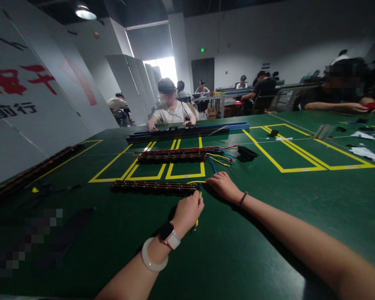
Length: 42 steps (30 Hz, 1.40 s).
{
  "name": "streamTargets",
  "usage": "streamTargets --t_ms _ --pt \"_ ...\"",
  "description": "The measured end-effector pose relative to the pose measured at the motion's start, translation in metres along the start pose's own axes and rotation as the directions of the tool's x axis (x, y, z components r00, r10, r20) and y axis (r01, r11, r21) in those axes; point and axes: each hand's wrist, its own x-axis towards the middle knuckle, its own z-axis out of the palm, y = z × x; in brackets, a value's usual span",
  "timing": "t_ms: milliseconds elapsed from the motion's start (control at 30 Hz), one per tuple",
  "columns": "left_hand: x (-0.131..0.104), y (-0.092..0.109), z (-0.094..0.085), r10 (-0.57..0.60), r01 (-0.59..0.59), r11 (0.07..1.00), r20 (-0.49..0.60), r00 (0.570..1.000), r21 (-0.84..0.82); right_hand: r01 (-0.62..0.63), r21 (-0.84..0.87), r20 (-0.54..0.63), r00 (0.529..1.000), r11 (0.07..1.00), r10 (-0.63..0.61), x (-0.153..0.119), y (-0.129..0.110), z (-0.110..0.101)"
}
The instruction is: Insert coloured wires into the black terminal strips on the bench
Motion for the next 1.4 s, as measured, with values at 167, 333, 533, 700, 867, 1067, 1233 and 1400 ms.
streamTargets --t_ms 167,333,533,700,867,1067,1233,1400 --pt "-0.001 -0.002 -0.003 0.063 -0.063 0.995 -0.001 0.998 0.082 -0.006 0.024 -0.039 0.999 1.0 0.007 -0.001 0.0 0.003" --pt "-0.005 0.004 -0.008 0.15 -0.15 0.989 -0.027 0.988 0.013 -0.025 0.074 -0.069 0.997 0.997 0.03 0.0 -0.006 0.0" --pt "-0.01 0.011 -0.009 0.3 -0.304 0.951 -0.062 0.952 -0.052 0.024 0.065 -0.021 1.0 0.998 -0.022 0.017 -0.034 -0.004" --pt "-0.012 0.011 -0.008 0.377 -0.381 0.924 -0.099 0.921 -0.028 0.017 -0.06 0.07 0.997 0.998 -0.013 0.042 -0.053 0.008" --pt "-0.013 0.01 -0.006 0.413 -0.415 0.91 -0.119 0.903 0.002 -0.013 -0.155 0.06 0.998 0.988 0.023 0.062 -0.046 0.017" --pt "-0.013 0.009 -0.003 0.447 -0.449 0.893 -0.114 0.887 0.012 -0.069 -0.2 0.03 0.997 0.977 0.076 0.084 -0.008 0.022" --pt "-0.012 0.007 -0.006 0.453 -0.457 0.889 -0.12 0.883 -0.003 -0.166 -0.275 -0.024 0.986 0.947 0.166 0.091 0.035 0.023" --pt "-0.013 0.006 -0.007 0.463 -0.47 0.882 -0.128 0.877 -0.028 -0.197 -0.248 -0.085 0.98 0.949 0.181 0.108 0.055 0.013"
